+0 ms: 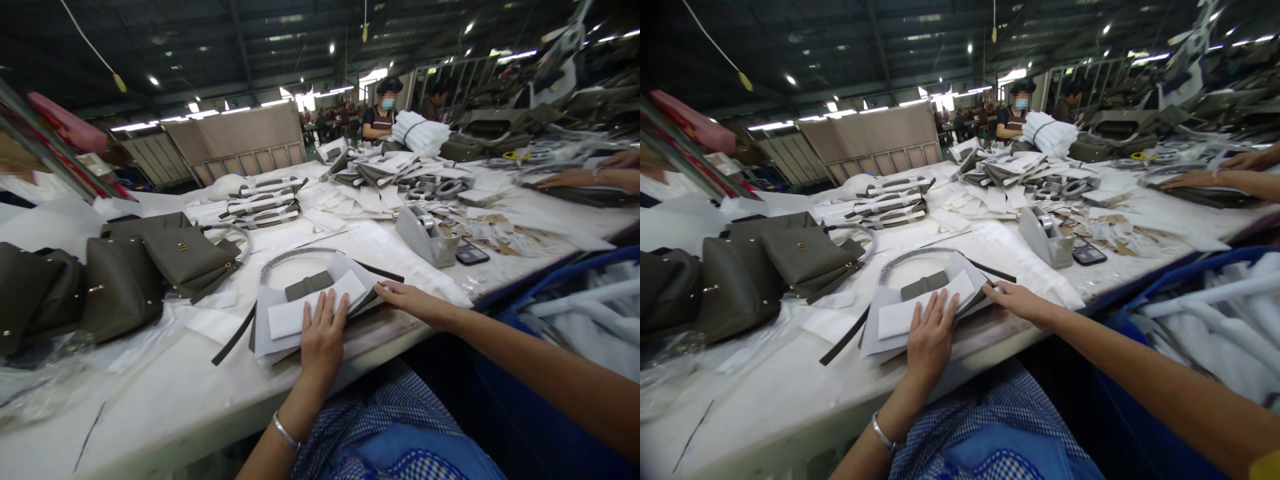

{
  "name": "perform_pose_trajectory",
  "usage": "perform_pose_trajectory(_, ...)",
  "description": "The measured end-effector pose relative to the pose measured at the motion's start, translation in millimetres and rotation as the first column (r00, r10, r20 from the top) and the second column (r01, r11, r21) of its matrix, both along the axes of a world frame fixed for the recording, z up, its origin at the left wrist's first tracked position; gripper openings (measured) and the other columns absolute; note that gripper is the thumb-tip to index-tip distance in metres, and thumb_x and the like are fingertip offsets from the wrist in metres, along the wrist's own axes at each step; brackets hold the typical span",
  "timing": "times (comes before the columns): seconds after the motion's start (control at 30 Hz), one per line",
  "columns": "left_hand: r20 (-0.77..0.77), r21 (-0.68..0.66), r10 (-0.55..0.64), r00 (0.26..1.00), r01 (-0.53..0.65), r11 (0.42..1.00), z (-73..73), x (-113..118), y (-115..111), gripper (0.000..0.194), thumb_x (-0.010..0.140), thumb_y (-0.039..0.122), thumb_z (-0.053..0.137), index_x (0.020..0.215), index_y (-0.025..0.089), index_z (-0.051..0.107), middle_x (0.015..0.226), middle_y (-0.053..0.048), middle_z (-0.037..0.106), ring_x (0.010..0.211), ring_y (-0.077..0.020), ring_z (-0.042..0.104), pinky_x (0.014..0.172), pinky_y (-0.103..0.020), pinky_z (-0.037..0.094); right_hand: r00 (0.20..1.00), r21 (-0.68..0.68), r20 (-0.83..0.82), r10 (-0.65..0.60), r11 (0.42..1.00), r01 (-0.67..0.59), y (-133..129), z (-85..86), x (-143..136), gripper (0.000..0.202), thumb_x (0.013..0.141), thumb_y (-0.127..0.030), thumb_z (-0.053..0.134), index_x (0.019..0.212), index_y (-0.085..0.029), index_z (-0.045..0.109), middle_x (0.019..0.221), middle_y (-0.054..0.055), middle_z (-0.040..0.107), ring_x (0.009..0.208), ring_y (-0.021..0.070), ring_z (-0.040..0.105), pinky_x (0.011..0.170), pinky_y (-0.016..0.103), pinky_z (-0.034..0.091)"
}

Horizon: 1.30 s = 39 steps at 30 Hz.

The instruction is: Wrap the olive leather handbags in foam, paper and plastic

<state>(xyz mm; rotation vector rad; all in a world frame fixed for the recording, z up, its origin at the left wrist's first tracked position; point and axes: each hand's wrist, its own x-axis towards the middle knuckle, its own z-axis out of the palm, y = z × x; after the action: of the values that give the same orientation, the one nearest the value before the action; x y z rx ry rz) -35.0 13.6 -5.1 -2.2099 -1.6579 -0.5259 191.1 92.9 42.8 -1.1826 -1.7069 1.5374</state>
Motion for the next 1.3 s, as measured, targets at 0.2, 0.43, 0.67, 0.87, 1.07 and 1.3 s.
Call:
perform_pose_trajectory(0.2, 0.008, 0.140, -0.021, 1.000, 0.020, 0.990, -4.1, -6.8, -4.6, 0.059, 0.096, 0.020, 0.048, 0.152, 0.024, 0.030, 0.157, -0.007, 0.033, 0.145, -0.0261, 0.029, 0.120, -0.052, 0.023, 0.945, -0.329, -0.220, -0.243, 0.930, 0.162, -15.8, 2.6, -22.0, 0.037, 0.081, -0.052, 0.070, 0.092, -0.019, 0.059, 0.102, 0.007, 0.070, 0.085, 0.0176, 0.067, 0.083, 0.033, 0.056)
perform_pose_trajectory(0.43, 0.058, 0.283, -0.025, 0.998, 0.008, 0.959, -1.5, -14.0, -2.4, 0.063, 0.097, 0.030, 0.051, 0.153, 0.015, 0.025, 0.151, -0.016, 0.042, 0.143, -0.0298, 0.034, 0.119, -0.051, 0.025, 0.915, -0.248, -0.314, -0.253, 0.952, 0.178, -22.4, 24.6, -40.8, 0.039, 0.082, -0.053, 0.071, 0.097, -0.020, 0.059, 0.100, 0.005, 0.067, 0.084, 0.0152, 0.065, 0.073, 0.027, 0.057)
perform_pose_trajectory(0.67, 0.113, 0.273, -0.035, 0.993, 0.003, 0.962, 7.9, -24.0, -0.1, 0.062, 0.096, 0.018, 0.049, 0.153, 0.017, 0.024, 0.153, -0.012, 0.041, 0.143, -0.0284, 0.034, 0.117, -0.048, 0.032, 0.972, 0.414, 0.188, -0.140, 0.909, 0.051, 32.1, -7.0, 35.1, 0.047, 0.093, -0.058, 0.047, 0.095, -0.018, 0.069, 0.099, 0.012, 0.072, 0.096, 0.0285, 0.068, 0.095, 0.048, 0.051)
perform_pose_trajectory(0.87, 0.199, 0.236, 0.006, 0.980, -0.054, 0.970, 19.8, -30.3, 4.1, 0.072, 0.091, 0.013, 0.055, 0.154, 0.019, 0.020, 0.154, -0.010, 0.038, 0.144, -0.0276, 0.033, 0.117, -0.048, 0.032, 0.677, 0.706, 0.643, -0.357, 0.619, -0.344, 86.9, -40.3, 73.8, 0.036, 0.088, -0.026, 0.059, 0.124, -0.022, 0.065, 0.143, 0.012, 0.054, 0.139, 0.0361, 0.039, 0.114, 0.064, 0.023)
perform_pose_trajectory(1.07, 0.208, 0.243, 0.018, 0.978, -0.069, 0.968, 18.0, -30.7, 5.8, 0.073, 0.091, 0.014, 0.054, 0.154, 0.020, 0.020, 0.153, -0.010, 0.040, 0.143, -0.0272, 0.033, 0.117, -0.049, 0.032, 0.708, 0.717, 0.625, -0.328, 0.599, -0.356, 106.3, -40.6, 62.5, 0.021, 0.093, -0.024, 0.055, 0.095, -0.025, 0.076, 0.108, 0.004, 0.075, 0.123, 0.0284, 0.058, 0.115, 0.056, 0.027)
perform_pose_trajectory(1.3, 0.238, 0.267, 0.029, 0.971, -0.094, 0.959, 23.7, -32.8, 5.2, 0.071, 0.092, 0.018, 0.055, 0.154, 0.019, 0.021, 0.152, -0.012, 0.042, 0.142, -0.0272, 0.036, 0.116, -0.048, 0.034, 0.839, 0.518, 0.544, 0.010, 0.782, -0.345, 31.5, 8.3, 29.2, 0.023, 0.091, -0.041, 0.059, 0.095, -0.027, 0.077, 0.098, 0.002, 0.077, 0.092, 0.0218, 0.071, 0.095, 0.036, 0.049)
